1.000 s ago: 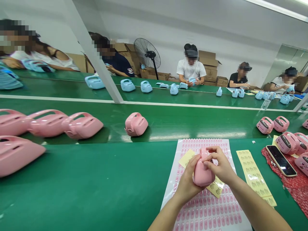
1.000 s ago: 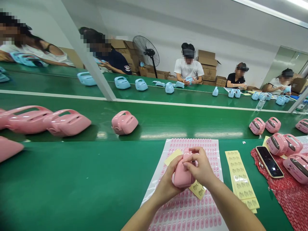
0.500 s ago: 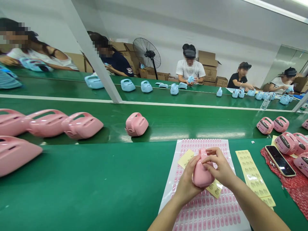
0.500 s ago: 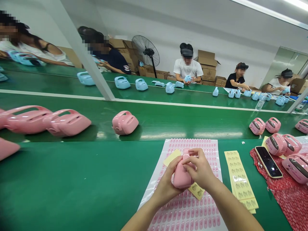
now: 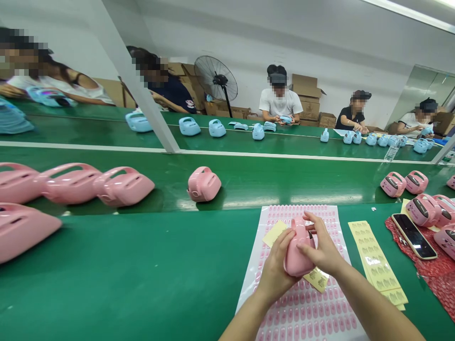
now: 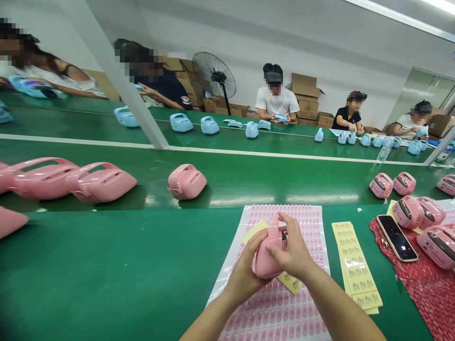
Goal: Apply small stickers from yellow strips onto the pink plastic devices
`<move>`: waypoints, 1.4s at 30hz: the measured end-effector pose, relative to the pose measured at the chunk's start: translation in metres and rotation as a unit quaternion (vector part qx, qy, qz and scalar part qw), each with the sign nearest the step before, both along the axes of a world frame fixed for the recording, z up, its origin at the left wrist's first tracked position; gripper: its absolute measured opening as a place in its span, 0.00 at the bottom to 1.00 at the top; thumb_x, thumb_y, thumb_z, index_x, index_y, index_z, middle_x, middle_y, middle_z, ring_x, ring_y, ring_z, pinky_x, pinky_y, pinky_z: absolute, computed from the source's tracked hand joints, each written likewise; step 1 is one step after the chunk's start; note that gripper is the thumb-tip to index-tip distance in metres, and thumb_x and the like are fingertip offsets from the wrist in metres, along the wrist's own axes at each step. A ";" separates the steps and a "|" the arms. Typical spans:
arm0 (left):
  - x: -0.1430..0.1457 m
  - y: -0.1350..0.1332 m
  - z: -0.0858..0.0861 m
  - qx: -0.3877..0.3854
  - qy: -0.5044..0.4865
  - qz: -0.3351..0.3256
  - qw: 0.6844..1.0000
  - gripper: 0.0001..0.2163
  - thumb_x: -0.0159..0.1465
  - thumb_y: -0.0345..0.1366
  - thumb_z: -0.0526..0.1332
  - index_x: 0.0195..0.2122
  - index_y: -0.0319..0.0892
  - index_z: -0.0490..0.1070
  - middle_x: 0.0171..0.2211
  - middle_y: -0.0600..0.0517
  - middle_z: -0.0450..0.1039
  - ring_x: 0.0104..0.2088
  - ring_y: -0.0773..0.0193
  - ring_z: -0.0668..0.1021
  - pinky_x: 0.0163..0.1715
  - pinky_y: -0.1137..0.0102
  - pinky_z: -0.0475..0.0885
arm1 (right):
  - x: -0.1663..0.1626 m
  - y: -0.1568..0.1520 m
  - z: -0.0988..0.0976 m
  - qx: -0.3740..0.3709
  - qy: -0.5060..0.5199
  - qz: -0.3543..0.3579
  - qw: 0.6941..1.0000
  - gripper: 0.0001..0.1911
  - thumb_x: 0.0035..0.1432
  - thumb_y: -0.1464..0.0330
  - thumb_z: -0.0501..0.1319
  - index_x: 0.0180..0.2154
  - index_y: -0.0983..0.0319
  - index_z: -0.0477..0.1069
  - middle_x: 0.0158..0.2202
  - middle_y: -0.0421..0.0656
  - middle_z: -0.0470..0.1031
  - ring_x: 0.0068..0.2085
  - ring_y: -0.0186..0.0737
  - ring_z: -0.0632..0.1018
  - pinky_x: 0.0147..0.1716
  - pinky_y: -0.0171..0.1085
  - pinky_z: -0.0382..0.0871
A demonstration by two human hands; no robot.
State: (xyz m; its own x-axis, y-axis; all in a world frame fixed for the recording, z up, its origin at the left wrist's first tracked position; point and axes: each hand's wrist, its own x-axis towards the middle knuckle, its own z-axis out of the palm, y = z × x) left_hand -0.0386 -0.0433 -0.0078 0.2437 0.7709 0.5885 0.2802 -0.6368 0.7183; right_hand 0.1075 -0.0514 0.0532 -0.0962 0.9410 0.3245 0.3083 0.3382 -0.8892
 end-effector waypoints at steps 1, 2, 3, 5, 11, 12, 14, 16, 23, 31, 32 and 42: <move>0.000 0.000 -0.001 0.004 -0.007 -0.006 1.000 0.33 0.47 0.37 0.67 0.54 0.46 0.56 0.54 0.41 0.60 0.54 0.45 0.65 0.51 0.52 0.62 | 0.000 0.003 0.001 -0.021 0.010 -0.002 1.000 0.33 0.46 0.67 0.60 0.54 0.58 0.52 0.51 0.49 0.59 0.43 0.42 0.69 0.44 0.45 0.66; 0.000 0.000 -0.001 0.002 -0.017 -0.017 1.000 0.33 0.46 0.36 0.67 0.53 0.46 0.58 0.54 0.41 0.60 0.54 0.45 0.64 0.51 0.51 0.61 | 0.000 0.007 0.002 -0.043 0.022 -0.005 0.999 0.33 0.46 0.66 0.60 0.54 0.58 0.52 0.51 0.49 0.60 0.40 0.40 0.70 0.42 0.44 0.67; 0.001 -0.001 0.000 -0.010 -0.032 -0.033 0.999 0.33 0.44 0.35 0.68 0.52 0.46 0.60 0.53 0.42 0.61 0.54 0.44 0.64 0.52 0.51 0.61 | 0.000 0.011 0.002 -0.067 0.035 -0.006 0.997 0.32 0.46 0.66 0.59 0.54 0.58 0.53 0.50 0.48 0.60 0.37 0.38 0.70 0.41 0.43 0.67; 0.002 -0.005 0.002 -0.070 -0.086 -0.067 0.992 0.36 0.38 0.34 0.71 0.51 0.48 0.62 0.53 0.43 0.63 0.52 0.42 0.65 0.51 0.50 0.61 | 0.002 0.020 0.004 -0.115 0.067 -0.011 0.991 0.28 0.49 0.64 0.57 0.52 0.59 0.54 0.47 0.48 0.62 0.33 0.35 0.69 0.39 0.41 0.68; 0.003 -0.002 0.009 -0.379 -0.444 -0.216 0.783 0.35 0.48 0.49 0.65 0.55 0.44 0.58 0.47 0.43 0.70 0.48 0.45 0.70 0.46 0.54 0.66 | 0.014 0.025 0.009 -0.031 0.083 -0.031 0.996 0.12 0.54 0.63 0.54 0.41 0.60 0.65 0.41 0.45 0.68 0.38 0.38 0.70 0.40 0.40 0.66; 0.001 0.001 0.010 -0.402 -0.489 -0.247 0.734 0.31 0.52 0.51 0.61 0.55 0.43 0.58 0.46 0.44 0.71 0.47 0.47 0.71 0.46 0.56 0.67 | 0.016 0.022 0.011 -0.004 0.052 -0.008 0.999 0.10 0.54 0.64 0.55 0.38 0.60 0.66 0.38 0.44 0.69 0.37 0.38 0.71 0.38 0.39 0.66; -0.004 0.008 0.009 -0.413 -0.544 -0.312 0.660 0.26 0.58 0.50 0.55 0.55 0.44 0.59 0.46 0.45 0.71 0.47 0.53 0.73 0.45 0.62 0.69 | 0.017 0.014 0.014 0.039 -0.015 0.046 0.998 0.05 0.54 0.67 0.56 0.35 0.60 0.68 0.34 0.43 0.70 0.36 0.38 0.71 0.37 0.39 0.66; -0.007 0.012 0.006 -0.403 -0.565 -0.372 0.617 0.22 0.61 0.47 0.52 0.55 0.44 0.59 0.48 0.45 0.70 0.48 0.56 0.72 0.47 0.65 0.67 | 0.015 0.008 0.017 0.076 -0.068 0.069 0.992 0.04 0.54 0.71 0.56 0.33 0.59 0.68 0.34 0.43 0.71 0.37 0.38 0.72 0.38 0.40 0.66; -0.007 0.014 -0.012 -0.459 -0.598 -0.369 0.544 0.23 0.63 0.45 0.49 0.55 0.36 0.57 0.48 0.39 0.69 0.48 0.54 0.73 0.47 0.64 0.68 | 0.005 0.008 0.007 0.196 -0.160 0.016 0.967 0.04 0.54 0.74 0.57 0.29 0.60 0.67 0.31 0.43 0.72 0.36 0.39 0.72 0.34 0.39 0.66; -0.007 0.013 -0.011 -0.505 -0.621 -0.314 0.511 0.24 0.62 0.45 0.51 0.56 0.36 0.55 0.45 0.39 0.70 0.44 0.53 0.75 0.42 0.62 0.72 | 0.000 0.009 0.000 0.304 -0.217 -0.044 0.926 0.06 0.57 0.71 0.55 0.29 0.60 0.69 0.29 0.42 0.74 0.32 0.37 0.72 0.31 0.37 0.62; -0.007 0.012 -0.008 -0.509 -0.622 -0.299 0.514 0.24 0.62 0.45 0.52 0.55 0.36 0.56 0.45 0.39 0.71 0.44 0.53 0.75 0.42 0.63 0.72 | 0.000 0.008 0.001 0.313 -0.224 -0.046 0.922 0.07 0.58 0.70 0.55 0.28 0.60 0.69 0.29 0.42 0.74 0.31 0.37 0.72 0.31 0.37 0.62; -0.006 0.009 0.006 -0.509 -0.587 -0.309 0.548 0.19 0.60 0.47 0.55 0.45 0.38 0.68 0.44 0.44 0.73 0.43 0.58 0.75 0.42 0.67 0.71 | 0.005 0.005 0.005 0.208 -0.293 -0.011 0.933 0.15 0.60 0.70 0.48 0.25 0.59 0.68 0.27 0.45 0.72 0.30 0.40 0.70 0.29 0.39 0.62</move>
